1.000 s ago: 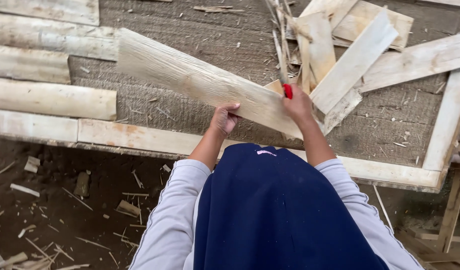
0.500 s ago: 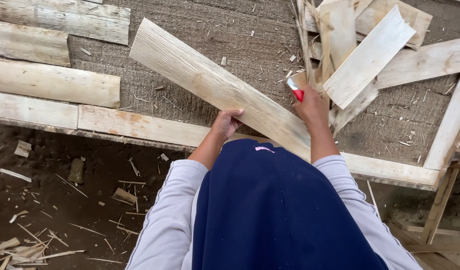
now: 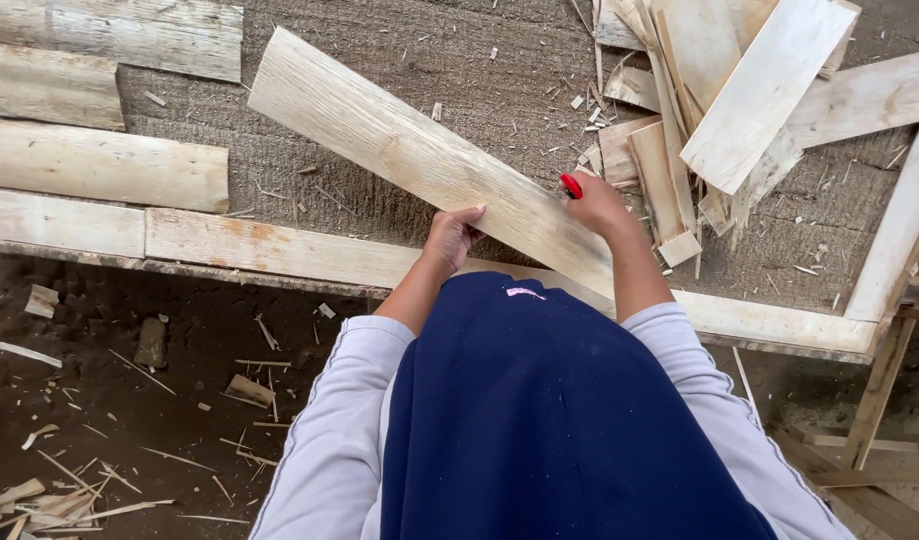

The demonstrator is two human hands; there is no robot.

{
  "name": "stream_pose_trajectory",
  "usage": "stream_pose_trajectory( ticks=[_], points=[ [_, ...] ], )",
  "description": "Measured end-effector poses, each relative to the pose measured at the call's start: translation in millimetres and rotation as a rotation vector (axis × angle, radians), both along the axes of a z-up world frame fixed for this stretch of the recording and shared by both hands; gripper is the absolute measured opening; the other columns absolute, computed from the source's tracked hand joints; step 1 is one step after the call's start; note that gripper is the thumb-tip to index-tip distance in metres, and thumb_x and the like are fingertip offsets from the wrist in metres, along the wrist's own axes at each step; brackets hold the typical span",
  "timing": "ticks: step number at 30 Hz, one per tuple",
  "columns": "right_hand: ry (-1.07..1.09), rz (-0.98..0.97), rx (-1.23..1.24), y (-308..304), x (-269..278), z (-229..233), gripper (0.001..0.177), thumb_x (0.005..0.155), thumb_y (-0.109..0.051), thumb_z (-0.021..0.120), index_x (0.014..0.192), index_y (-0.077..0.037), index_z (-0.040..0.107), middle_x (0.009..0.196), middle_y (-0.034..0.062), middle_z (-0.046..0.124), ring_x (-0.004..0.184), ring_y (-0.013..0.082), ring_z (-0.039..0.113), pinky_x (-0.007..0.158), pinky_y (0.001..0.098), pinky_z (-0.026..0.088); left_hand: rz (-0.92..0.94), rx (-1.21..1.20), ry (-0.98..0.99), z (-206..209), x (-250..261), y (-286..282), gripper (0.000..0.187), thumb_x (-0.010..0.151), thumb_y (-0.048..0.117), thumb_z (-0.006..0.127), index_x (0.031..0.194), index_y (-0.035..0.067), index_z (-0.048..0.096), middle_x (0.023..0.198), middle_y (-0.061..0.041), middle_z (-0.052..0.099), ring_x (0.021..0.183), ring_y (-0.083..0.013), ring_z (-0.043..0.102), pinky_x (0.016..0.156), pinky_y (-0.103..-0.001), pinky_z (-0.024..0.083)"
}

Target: The person uses a red utility knife to shave thin strips from several wooden planks on a workbench. They repeatedly hold each plank with one hand and scrape along its surface with the knife, then place the finished pieces into a growing stack.

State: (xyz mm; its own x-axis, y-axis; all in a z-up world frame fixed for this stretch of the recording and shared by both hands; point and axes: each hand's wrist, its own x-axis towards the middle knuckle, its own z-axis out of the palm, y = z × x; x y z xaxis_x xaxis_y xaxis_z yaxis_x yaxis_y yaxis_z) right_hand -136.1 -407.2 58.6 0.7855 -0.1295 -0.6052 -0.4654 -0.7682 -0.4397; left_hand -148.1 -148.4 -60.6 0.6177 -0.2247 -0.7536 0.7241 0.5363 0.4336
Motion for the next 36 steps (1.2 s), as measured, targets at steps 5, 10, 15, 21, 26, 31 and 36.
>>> stream_pose_trajectory(
  ticks=[5, 10, 15, 21, 26, 31, 36],
  points=[
    [-0.079, -0.060, -0.095, -13.1, -8.2, -13.7, 0.039, 0.086, -0.029, 0.074, 0.121, -0.019, 0.060, 0.111, 0.0159, 0.067, 0.113, 0.0402, 0.065, 0.097, 0.0519, 0.050, -0.009, 0.028, 0.010, -4.0, -3.4, 2.3, 0.081, 0.080, 0.004, 0.086, 0.139, -0.016, 0.035, 0.126, -0.029, 0.051, 0.104, -0.0368, 0.064, 0.081, -0.046, 0.062],
    [-0.084, -0.126, -0.192, -16.8, -29.2, -10.6, 0.032, 0.093, -0.021, 0.062, 0.124, -0.018, 0.055, 0.121, 0.0160, 0.061, 0.116, 0.0411, 0.063, 0.099, 0.0538, 0.049, -0.040, 0.010, 0.022, 13.8, -3.9, -0.5, 0.079, 0.079, 0.005, 0.087, 0.137, -0.018, 0.038, 0.124, -0.030, 0.051, 0.104, -0.0396, 0.064, 0.081, -0.049, 0.063],
    [-0.194, -0.261, -0.345, -50.5, -38.8, -1.8, 0.027, 0.090, -0.013, 0.070, 0.114, -0.012, 0.058, 0.113, 0.0141, 0.057, 0.103, 0.0449, 0.067, 0.091, 0.0599, 0.054, -0.032, 0.034, 0.014, -6.6, -9.6, -7.5, 0.069, 0.080, 0.010, 0.086, 0.132, -0.014, 0.047, 0.116, -0.027, 0.061, 0.099, -0.0395, 0.068, 0.078, -0.049, 0.064],
    [-0.217, -0.404, -0.507, -99.8, -55.1, -13.8, 0.062, 0.091, -0.032, 0.083, 0.131, -0.010, 0.043, 0.124, 0.0119, 0.046, 0.101, 0.0451, 0.069, 0.084, 0.0664, 0.057, -0.005, -0.002, 0.004, -40.3, -12.2, -14.4, 0.081, 0.081, 0.011, 0.086, 0.142, -0.011, 0.036, 0.123, -0.028, 0.057, 0.105, -0.0393, 0.067, 0.082, -0.051, 0.061],
    [-0.169, -0.390, -0.436, -116.6, -53.6, -12.3, 0.062, 0.084, -0.029, 0.087, 0.125, -0.003, 0.048, 0.124, 0.0156, 0.046, 0.102, 0.0532, 0.066, 0.090, 0.0670, 0.053, -0.006, 0.043, 0.019, -33.3, -12.1, -24.3, 0.084, 0.079, 0.010, 0.087, 0.142, -0.010, 0.035, 0.124, -0.028, 0.055, 0.106, -0.0394, 0.067, 0.081, -0.049, 0.061],
    [-0.130, -0.350, -0.391, -123.7, -51.3, -11.2, 0.048, 0.078, -0.023, 0.082, 0.112, -0.005, 0.054, 0.117, 0.0154, 0.054, 0.102, 0.0533, 0.067, 0.090, 0.0667, 0.051, 0.010, 0.073, 0.001, -24.9, -10.7, -30.1, 0.084, 0.078, 0.009, 0.087, 0.142, -0.010, 0.035, 0.125, -0.028, 0.055, 0.106, -0.0402, 0.067, 0.082, -0.051, 0.061],
    [-0.231, -0.197, -0.397, -56.6, -34.7, 73.0, 0.016, 0.094, -0.015, 0.072, 0.104, -0.008, 0.063, 0.091, 0.0139, 0.067, 0.089, 0.0406, 0.072, 0.083, 0.0541, 0.055, -0.003, 0.145, -0.008, -19.7, -10.9, -29.1, 0.078, 0.075, 0.011, 0.087, 0.137, -0.007, 0.043, 0.117, -0.022, 0.058, 0.097, -0.0364, 0.070, 0.074, -0.045, 0.063]
  ],
)
